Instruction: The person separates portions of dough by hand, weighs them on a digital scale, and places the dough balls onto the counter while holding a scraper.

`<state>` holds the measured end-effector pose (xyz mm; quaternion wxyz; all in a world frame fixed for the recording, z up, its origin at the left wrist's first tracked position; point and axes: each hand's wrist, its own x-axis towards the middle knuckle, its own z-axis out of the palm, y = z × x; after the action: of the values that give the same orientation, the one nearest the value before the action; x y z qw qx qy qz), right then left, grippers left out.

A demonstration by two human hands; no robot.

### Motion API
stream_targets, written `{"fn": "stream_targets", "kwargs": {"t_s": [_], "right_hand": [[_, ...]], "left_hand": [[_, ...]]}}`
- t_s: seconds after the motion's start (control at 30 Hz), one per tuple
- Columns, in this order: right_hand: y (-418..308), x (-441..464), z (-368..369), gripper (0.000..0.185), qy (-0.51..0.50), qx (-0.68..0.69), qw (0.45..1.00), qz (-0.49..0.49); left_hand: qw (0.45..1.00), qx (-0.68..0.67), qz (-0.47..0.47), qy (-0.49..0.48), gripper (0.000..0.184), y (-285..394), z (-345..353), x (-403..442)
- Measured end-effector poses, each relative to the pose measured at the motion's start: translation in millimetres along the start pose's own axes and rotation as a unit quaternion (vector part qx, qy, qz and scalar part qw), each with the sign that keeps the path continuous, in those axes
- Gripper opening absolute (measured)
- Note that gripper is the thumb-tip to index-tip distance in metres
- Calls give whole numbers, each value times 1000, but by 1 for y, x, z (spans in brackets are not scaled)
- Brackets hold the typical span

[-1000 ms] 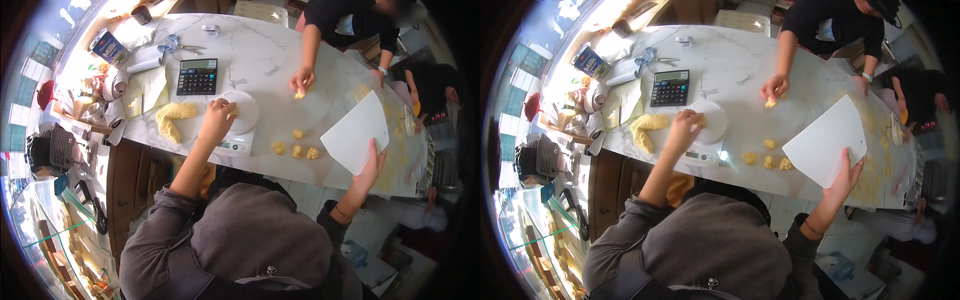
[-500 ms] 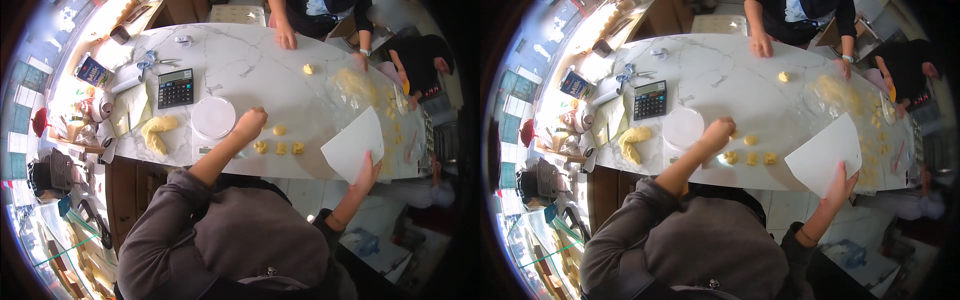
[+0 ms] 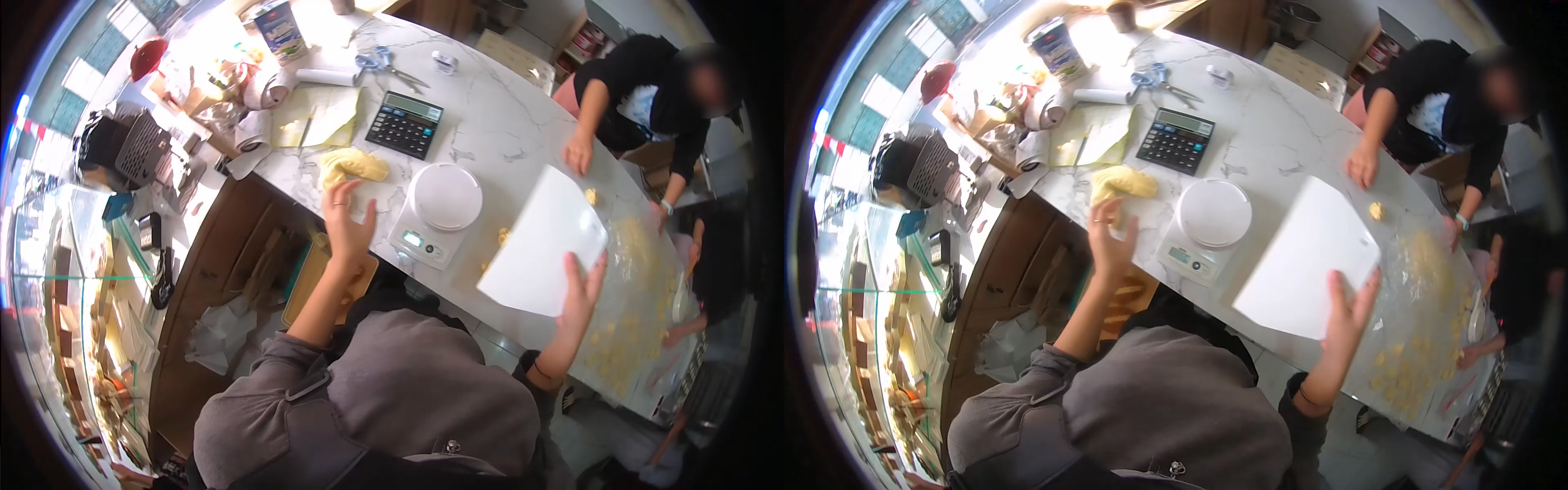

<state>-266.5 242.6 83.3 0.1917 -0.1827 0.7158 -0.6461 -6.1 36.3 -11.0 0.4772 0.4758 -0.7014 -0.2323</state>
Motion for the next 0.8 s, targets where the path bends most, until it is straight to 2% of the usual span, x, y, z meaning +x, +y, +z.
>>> {"fn": "stream_targets", "kwargs": {"t_s": [0.03,0.1,0.13,0.17,0.2,0.27,0.33,0.43,0.63,0.8], "right_hand": [[-2,3,28,65,-93,11,995,-31],[-16,7,91,55,-281,-20,952,-121],[-22,9,123,53,-354,-46,917,-177],[-42,2,153,52,-395,-139,889,-184],[-42,0,183,53,-443,-135,864,-198],[-25,-1,242,49,-464,-235,796,-308],[-12,-6,285,47,-502,-308,721,-365],[4,-10,322,51,-524,-365,656,-402],[7,-19,335,51,-544,-421,617,-383],[7,-25,337,49,-545,-428,621,-366]], "left_hand": [[999,31,-35,17,46,-19,-10,-3],[995,66,-80,7,64,-45,-23,-8],[994,73,-78,-2,71,-54,-24,-11],[994,80,-76,-12,77,-63,-24,-13],[993,85,-73,-22,83,-69,-23,-14],[993,87,-79,-26,90,-79,-21,-16],[991,82,-98,-39,95,-80,-22,-14],[990,119,-60,-51,93,-83,-23,-13],[985,147,-66,-61,83,-81,-24,-6],[987,136,-75,-51,74,-81,-25,-2]]}}
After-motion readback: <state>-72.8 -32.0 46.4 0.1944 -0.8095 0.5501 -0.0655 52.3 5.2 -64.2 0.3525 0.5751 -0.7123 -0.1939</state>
